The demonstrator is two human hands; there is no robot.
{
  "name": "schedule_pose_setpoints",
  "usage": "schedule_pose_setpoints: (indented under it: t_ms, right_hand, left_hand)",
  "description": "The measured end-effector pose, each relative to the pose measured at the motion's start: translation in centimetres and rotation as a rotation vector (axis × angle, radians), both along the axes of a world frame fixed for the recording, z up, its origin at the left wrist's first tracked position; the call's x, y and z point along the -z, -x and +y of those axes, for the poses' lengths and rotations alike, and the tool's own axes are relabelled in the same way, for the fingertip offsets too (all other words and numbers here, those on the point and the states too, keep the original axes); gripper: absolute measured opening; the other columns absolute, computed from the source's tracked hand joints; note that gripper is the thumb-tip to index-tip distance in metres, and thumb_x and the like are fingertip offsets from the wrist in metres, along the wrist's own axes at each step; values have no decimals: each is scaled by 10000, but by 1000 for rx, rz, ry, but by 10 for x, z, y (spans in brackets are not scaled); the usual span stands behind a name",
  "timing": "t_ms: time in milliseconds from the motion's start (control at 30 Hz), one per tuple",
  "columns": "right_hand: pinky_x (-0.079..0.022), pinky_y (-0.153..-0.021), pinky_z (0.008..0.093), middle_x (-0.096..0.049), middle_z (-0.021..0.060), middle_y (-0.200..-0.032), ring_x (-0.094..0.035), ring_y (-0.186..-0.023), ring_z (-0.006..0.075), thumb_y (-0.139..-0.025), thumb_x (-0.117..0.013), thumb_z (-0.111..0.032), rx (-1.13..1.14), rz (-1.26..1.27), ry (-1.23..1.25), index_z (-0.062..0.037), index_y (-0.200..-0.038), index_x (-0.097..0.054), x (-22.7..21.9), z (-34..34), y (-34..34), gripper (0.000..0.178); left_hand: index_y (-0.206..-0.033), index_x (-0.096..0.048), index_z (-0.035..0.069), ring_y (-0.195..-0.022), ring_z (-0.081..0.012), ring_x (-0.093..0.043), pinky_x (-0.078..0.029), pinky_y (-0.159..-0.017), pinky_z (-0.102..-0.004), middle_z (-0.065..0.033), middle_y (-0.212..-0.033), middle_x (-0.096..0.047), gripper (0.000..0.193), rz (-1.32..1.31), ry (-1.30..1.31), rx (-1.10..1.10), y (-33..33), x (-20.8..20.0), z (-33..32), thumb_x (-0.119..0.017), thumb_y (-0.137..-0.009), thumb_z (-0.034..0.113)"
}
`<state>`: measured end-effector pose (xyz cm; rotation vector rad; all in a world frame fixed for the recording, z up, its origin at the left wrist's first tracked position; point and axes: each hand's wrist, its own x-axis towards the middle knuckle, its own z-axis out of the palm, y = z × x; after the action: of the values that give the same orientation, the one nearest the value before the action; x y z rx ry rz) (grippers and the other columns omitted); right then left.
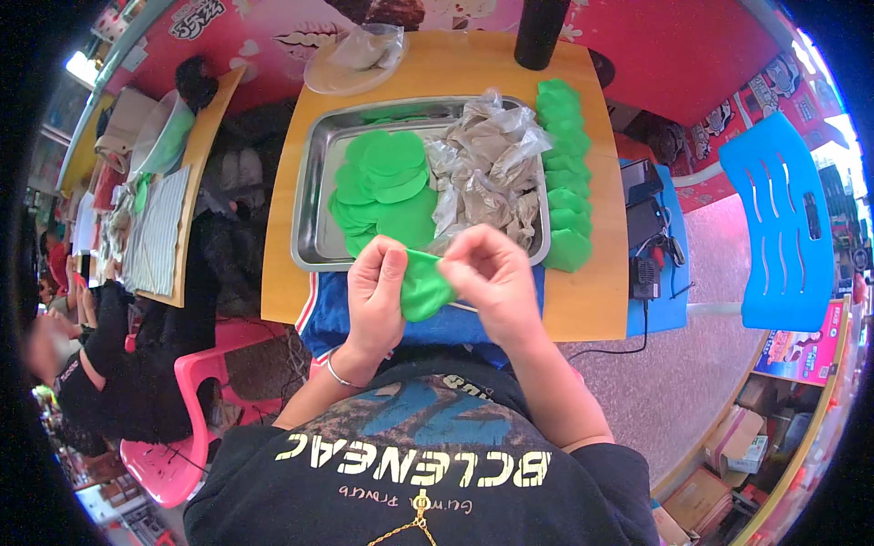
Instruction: The person sits at a table and repeatedly wraps small, white, individually packaged items in green circular paper discs. They fold the paper around the item and secure it with a small wooden stick, placing the finished wrapped items on a metal tray.
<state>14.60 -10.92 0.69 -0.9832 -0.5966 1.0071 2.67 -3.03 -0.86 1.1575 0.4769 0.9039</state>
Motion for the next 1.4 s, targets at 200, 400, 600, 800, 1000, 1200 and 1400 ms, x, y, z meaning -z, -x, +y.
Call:
schedule_pose_setpoints:
  t_ms: [200,400,600,800,1000,1200,1400]
  right_hand:
    - [-338,-523,183,-475,-34,-734,-402,-591,30,-757,-656,-41,158,-205,-14,-62,-855,-522,-1,-6,7,167]
    - [-373,-531,205,-489,-1,-728,-447,-596,50,-750,-682,-86,13,-694,27,-36,-813,-548,5,-8,14,156]
    - [-398,-556,189,-513,-1,-727,-476,-612,57,-777,-644,-50,158,-317,-31,-15,-807,-535,-2,-11,9,118]
    - [-392,-532,203,-504,19,-737,-484,-603,67,-735,-660,-7,45,-623,24,-9,-806,-529,4,-7,14,150]
    - [-369,-509,187,-503,24,-731,-464,-577,52,-740,-647,-1,231,-444,-47,-5,-793,-550,-1,-2,24,110]
    - [-367,-509,179,-509,12,-722,-455,-587,43,-753,-635,1,90,-620,38,-14,-861,-546,12,-9,9,141]
    - [-449,-568,281,-547,68,-747,-539,-614,166,-756,-625,-21,28,-959,194,-33,-895,-540,35,-22,6,164]
  left_hand:
    - [-797,-483,73,-596,-12,-495,-418,-517,-170,34,-682,-520,208,-153,350,-62,-4,-9,3,-452,-936,224]
    - [-807,-486,72,-569,-17,-487,-409,-489,-177,29,-695,-538,206,-139,248,-39,-4,-1,2,-452,-935,229]
    - [-806,-489,70,-582,-11,-482,-402,-487,-171,35,-693,-523,199,-130,277,-132,-3,-12,10,-456,-934,219]
    - [-811,-476,72,-562,7,-429,-346,-457,-160,50,-670,-494,199,-119,177,-90,-4,-6,3,-448,-938,223]
    - [-812,-485,77,-599,-3,-411,-336,-514,-159,59,-692,-476,196,-47,79,-94,0,-2,4,-458,-934,227]
    - [-846,-492,70,-573,4,-413,-315,-473,-153,57,-689,-490,142,4,85,16,3,-7,7,-502,-913,194]
    - [-886,-518,52,-544,2,-430,-332,-446,-146,42,-726,-529,118,-65,205,70,14,2,22,-575,-870,153]
